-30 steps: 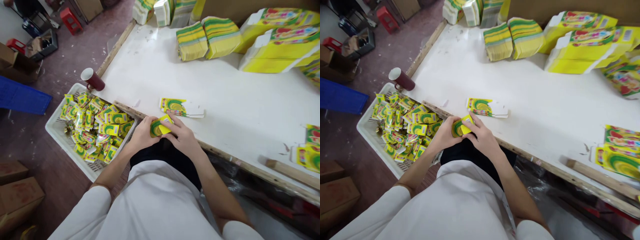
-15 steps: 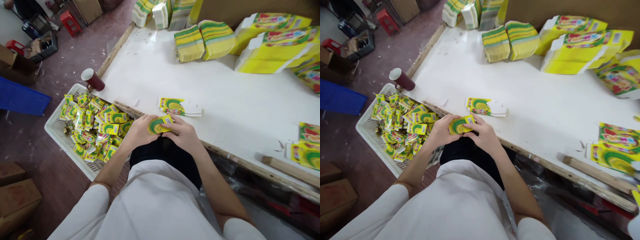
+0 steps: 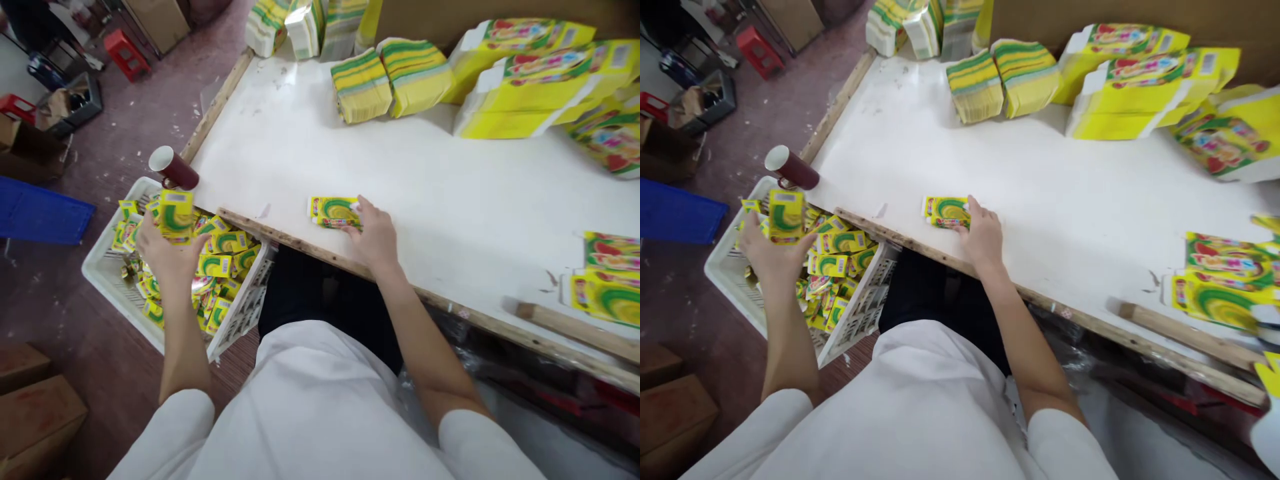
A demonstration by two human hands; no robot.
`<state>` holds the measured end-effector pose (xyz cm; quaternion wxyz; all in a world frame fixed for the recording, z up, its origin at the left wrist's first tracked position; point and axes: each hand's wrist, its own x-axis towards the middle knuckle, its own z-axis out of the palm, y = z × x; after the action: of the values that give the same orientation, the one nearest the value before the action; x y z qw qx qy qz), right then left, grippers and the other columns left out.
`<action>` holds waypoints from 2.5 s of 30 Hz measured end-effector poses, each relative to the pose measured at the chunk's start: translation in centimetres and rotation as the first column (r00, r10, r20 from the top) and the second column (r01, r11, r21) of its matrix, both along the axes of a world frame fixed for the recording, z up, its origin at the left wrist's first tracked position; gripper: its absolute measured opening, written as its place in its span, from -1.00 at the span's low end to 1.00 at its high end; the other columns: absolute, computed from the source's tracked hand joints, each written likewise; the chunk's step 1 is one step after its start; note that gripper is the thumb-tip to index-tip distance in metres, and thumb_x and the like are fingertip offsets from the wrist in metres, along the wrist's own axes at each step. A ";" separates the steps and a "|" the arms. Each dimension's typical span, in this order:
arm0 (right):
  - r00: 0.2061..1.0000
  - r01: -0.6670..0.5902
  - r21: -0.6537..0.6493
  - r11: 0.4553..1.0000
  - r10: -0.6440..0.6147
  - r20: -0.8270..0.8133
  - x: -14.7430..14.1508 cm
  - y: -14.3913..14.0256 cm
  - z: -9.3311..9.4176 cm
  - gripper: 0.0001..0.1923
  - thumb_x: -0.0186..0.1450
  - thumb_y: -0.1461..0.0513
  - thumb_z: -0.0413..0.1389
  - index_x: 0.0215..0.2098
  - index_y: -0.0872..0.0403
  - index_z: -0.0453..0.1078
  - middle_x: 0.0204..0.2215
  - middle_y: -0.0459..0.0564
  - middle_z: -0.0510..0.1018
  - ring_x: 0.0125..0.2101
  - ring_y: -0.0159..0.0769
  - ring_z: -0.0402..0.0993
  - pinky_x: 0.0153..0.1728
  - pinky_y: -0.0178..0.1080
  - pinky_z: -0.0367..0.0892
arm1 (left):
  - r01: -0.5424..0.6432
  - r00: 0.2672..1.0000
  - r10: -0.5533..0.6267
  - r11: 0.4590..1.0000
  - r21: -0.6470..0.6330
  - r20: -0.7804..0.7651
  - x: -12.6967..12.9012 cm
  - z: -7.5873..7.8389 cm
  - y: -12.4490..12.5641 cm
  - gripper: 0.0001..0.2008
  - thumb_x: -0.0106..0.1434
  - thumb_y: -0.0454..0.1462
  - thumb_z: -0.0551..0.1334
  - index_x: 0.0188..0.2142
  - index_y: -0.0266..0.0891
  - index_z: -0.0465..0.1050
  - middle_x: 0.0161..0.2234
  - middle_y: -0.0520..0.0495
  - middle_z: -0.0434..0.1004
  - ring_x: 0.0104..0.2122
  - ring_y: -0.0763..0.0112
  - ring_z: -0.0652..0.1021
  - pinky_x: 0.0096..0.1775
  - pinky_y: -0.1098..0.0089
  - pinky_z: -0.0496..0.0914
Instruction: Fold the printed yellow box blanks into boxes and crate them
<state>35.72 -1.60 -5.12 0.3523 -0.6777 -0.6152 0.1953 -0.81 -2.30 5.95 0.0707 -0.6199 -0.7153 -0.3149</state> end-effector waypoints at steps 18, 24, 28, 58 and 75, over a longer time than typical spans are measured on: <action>0.483 -0.381 0.177 0.908 0.359 -0.799 -6.8 -6.2 5.4 -0.49 0.24 0.15 0.31 0.06 -0.01 0.20 -0.28 -0.08 0.50 -0.29 -0.35 0.50 -0.24 -0.27 0.43 | 0.394 -0.277 -0.153 0.882 0.257 0.949 18.6 -4.2 -1.3 -0.44 0.14 0.22 0.30 -0.14 -0.15 0.35 -0.27 -0.07 0.44 -0.20 0.34 0.53 -0.06 0.28 0.46; 0.559 -0.352 0.143 0.925 0.330 -0.760 -7.5 -6.3 5.4 -0.52 0.19 0.16 0.35 0.02 0.03 0.36 -0.29 -0.07 0.52 -0.30 -0.34 0.48 -0.21 -0.23 0.41 | 0.242 -0.329 -0.170 0.936 0.257 0.929 18.6 -3.0 -1.4 -0.32 -0.06 0.30 0.40 -0.28 -0.20 0.37 -0.43 0.06 0.31 -0.43 0.53 0.41 -0.29 0.49 0.42; 0.626 -0.215 0.172 0.961 0.271 -0.731 -5.6 -5.2 4.8 -0.77 0.25 0.22 0.28 -0.12 0.04 0.47 -0.31 -0.08 0.58 -0.35 -0.34 0.51 -0.31 -0.27 0.41 | 0.390 -0.150 -0.223 0.882 0.265 0.963 17.3 -5.3 -2.1 -0.33 -0.10 0.22 0.48 -0.16 -0.18 0.55 -0.21 -0.05 0.56 -0.18 0.38 0.57 -0.05 0.40 0.46; 0.583 -0.467 0.234 0.853 0.496 -0.643 -5.2 -6.6 3.8 -0.26 0.41 0.01 0.14 0.47 -0.08 0.05 0.44 0.09 0.10 0.41 -0.06 0.10 0.38 0.04 0.14 | 0.828 0.557 -0.727 0.526 -0.194 0.401 14.5 -4.5 -3.3 -0.29 0.13 -0.31 0.32 0.18 -0.22 -0.03 -0.04 -0.22 0.43 -0.16 0.24 0.59 -0.16 0.29 0.48; 0.753 -0.645 0.111 0.756 0.654 -0.076 -1.2 -5.9 5.0 -0.66 0.38 0.29 0.13 0.10 -0.03 0.55 0.28 0.18 0.34 0.21 -0.02 0.42 0.19 0.05 0.42 | 0.731 0.677 -0.678 0.576 -0.366 0.287 12.9 -2.8 -2.6 -0.44 0.04 -0.24 0.42 0.06 -0.20 0.43 -0.02 -0.10 0.61 -0.07 0.19 0.63 -0.03 0.29 0.47</action>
<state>34.49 -7.51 -0.09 0.3220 -0.3958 -0.7990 0.3182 12.14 -4.91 3.16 -0.2478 -0.8318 -0.4642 -0.1767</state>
